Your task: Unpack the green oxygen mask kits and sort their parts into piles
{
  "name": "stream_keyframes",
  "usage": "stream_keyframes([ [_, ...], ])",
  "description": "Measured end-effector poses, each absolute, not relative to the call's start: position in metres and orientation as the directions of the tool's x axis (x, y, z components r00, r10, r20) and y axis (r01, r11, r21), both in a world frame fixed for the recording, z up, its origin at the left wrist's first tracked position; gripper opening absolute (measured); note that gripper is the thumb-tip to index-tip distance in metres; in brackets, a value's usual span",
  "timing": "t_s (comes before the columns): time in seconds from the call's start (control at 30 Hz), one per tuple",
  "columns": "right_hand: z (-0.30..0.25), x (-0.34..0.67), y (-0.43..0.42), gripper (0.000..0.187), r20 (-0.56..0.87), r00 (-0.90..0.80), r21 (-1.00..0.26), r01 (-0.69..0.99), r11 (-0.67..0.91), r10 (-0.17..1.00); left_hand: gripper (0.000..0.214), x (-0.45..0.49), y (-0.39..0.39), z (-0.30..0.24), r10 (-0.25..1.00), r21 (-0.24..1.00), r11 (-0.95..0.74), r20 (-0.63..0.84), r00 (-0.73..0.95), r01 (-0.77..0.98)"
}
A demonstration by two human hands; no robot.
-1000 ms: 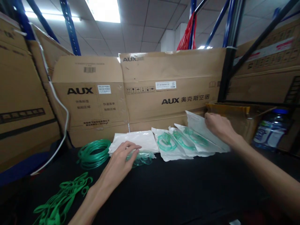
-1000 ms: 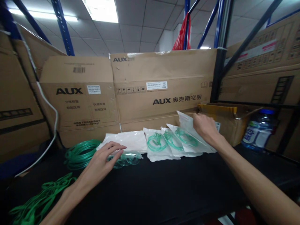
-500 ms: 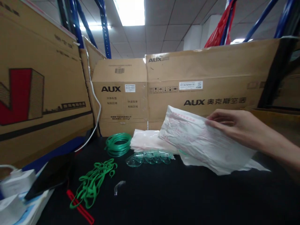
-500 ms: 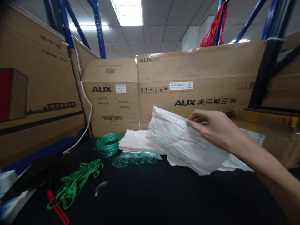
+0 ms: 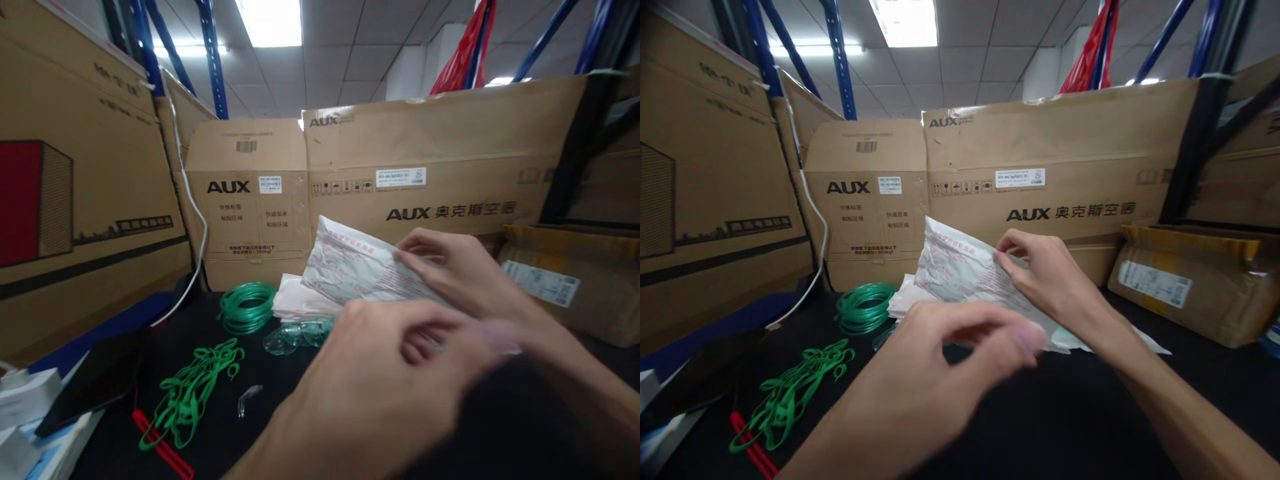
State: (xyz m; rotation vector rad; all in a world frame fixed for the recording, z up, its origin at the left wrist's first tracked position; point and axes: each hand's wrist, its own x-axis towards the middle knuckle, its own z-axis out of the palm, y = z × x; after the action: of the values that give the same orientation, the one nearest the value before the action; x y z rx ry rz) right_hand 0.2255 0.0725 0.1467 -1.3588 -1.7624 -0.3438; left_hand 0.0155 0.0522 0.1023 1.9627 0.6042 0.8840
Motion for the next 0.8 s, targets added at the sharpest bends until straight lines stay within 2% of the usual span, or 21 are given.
stream_keyframes([
  [0.07, 0.137, 0.219, 0.074, 0.012, 0.855, -0.063, -0.159, 0.913, 0.377, 0.514, 0.046, 0.023, 0.071, 0.112, 0.714, 0.908, -0.419, 0.318, 0.623, 0.017],
  [0.17, 0.114, 0.206, 0.079, 0.017, 0.909, -0.251, 0.125, 0.925, 0.358, 0.331, 0.058, 0.033, 0.102, 0.112, 0.729, 0.957, -0.139, 0.272, 0.628, -0.254],
  [0.23, 0.097, 0.198, 0.084, 0.023, 0.874, -0.398, 0.287, 0.885, 0.366, 0.278, 0.053, 0.037, 0.121, 0.106, 0.743, 0.902, -0.002, 0.29, 0.602, -0.432],
  [0.3, 0.083, 0.193, 0.09, 0.027, 0.846, -0.467, 0.332, 0.838, 0.432, 0.257, 0.044, 0.04, 0.137, 0.099, 0.801, 0.858, 0.018, 0.295, 0.52, -0.514],
  [0.33, 0.078, 0.192, 0.093, 0.027, 0.851, -0.459, 0.3, 0.823, 0.482, 0.255, 0.041, 0.041, 0.145, 0.095, 0.834, 0.852, 0.003, 0.287, 0.472, -0.523],
  [0.4, 0.074, 0.194, 0.098, 0.024, 0.9, -0.345, 0.136, 0.803, 0.581, 0.266, 0.04, 0.04, 0.157, 0.088, 0.879, 0.853, -0.04, 0.277, 0.388, -0.52],
  [0.47, 0.074, 0.203, 0.103, 0.016, 0.937, -0.084, -0.162, 0.755, 0.635, 0.34, 0.043, 0.036, 0.167, 0.082, 0.905, 0.856, -0.079, 0.276, 0.324, -0.511],
  [0.53, 0.074, 0.216, 0.11, 0.013, 0.877, 0.204, -0.452, 0.654, 0.606, 0.434, 0.044, 0.031, 0.176, 0.077, 0.922, 0.858, -0.106, 0.274, 0.273, -0.503],
  [0.57, 0.073, 0.223, 0.114, 0.015, 0.823, 0.313, -0.558, 0.601, 0.572, 0.475, 0.045, 0.028, 0.179, 0.075, 0.927, 0.858, -0.117, 0.276, 0.256, -0.5],
  [0.63, 0.069, 0.236, 0.124, 0.018, 0.737, 0.415, -0.673, 0.526, 0.52, 0.533, 0.046, 0.024, 0.186, 0.073, 0.93, 0.853, -0.136, 0.285, 0.232, -0.503],
  [0.8, 0.053, 0.245, 0.141, 0.018, 0.593, 0.378, -0.801, 0.367, 0.473, 0.711, 0.051, 0.02, 0.194, 0.07, 0.922, 0.829, -0.176, 0.328, 0.207, -0.531],
])
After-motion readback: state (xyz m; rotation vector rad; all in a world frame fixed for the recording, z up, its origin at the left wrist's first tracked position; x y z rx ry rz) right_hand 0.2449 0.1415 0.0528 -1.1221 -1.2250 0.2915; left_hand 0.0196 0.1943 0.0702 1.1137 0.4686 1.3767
